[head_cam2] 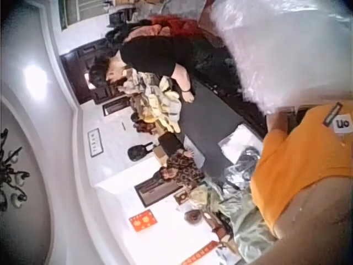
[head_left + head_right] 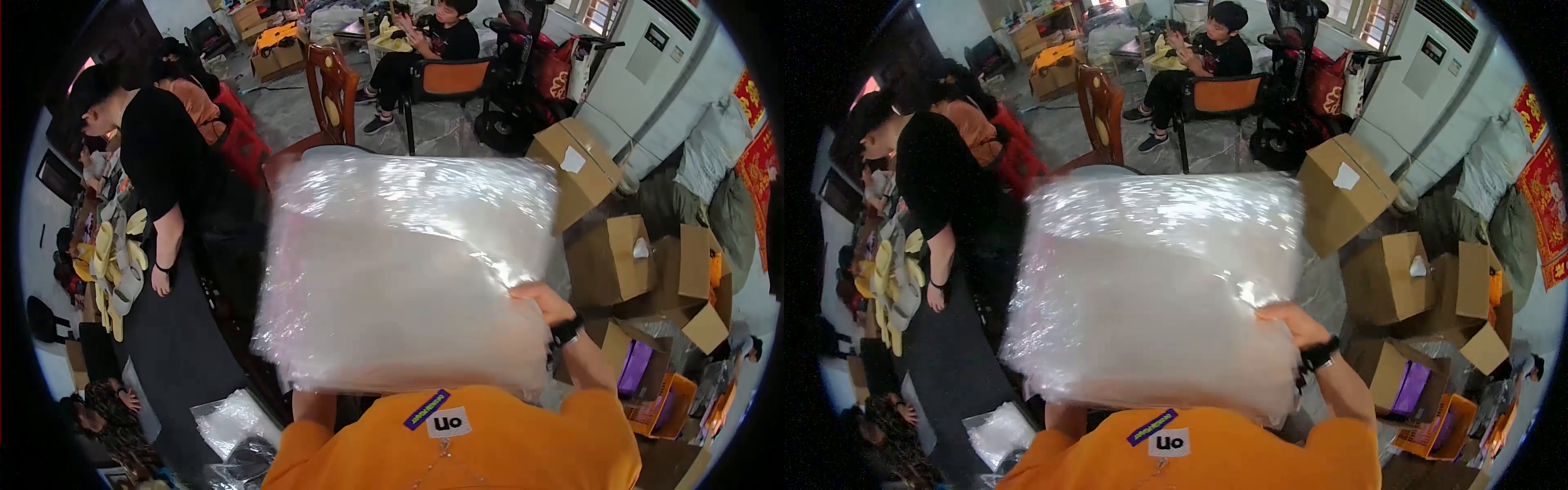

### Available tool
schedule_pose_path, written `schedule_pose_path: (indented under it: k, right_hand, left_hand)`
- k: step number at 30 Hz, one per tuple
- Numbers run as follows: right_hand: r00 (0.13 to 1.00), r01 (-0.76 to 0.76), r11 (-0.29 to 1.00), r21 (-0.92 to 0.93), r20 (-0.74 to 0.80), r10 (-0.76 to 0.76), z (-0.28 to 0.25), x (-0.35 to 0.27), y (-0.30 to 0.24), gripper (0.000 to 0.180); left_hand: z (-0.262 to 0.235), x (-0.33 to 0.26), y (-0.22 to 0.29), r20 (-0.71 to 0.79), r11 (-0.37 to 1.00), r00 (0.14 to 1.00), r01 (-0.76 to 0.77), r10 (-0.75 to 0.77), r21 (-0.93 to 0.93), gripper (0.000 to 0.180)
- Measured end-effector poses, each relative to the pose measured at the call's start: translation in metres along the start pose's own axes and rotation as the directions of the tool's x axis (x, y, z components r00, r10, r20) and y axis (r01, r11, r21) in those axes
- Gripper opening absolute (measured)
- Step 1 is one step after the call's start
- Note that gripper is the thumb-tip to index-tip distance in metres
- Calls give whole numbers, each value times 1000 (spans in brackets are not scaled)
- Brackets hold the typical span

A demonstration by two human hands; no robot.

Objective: The recorder is taking pairs of slippers from a large sack and placing them into individual plastic shipping bags at a communal work table.

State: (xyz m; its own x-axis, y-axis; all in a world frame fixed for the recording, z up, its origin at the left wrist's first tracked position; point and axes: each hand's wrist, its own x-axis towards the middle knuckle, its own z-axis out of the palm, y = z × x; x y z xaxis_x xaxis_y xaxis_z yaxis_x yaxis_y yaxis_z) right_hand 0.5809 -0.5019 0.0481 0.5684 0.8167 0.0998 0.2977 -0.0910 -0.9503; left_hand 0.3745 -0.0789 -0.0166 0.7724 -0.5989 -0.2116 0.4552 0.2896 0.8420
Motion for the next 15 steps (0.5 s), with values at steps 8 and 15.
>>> schedule_pose_path:
  k: [8,15]
  right_hand:
    - [651,-408,651,640,-296,699,-50,-104,34,19]
    - [471,-315,428,847,-252,845,-86,-108,37,18]
  left_hand:
    - [-30,240,126,-39,987,999,-4,-3,-163,27]
    - [-86,294,171,9,927,995,99,-103,-363,26]
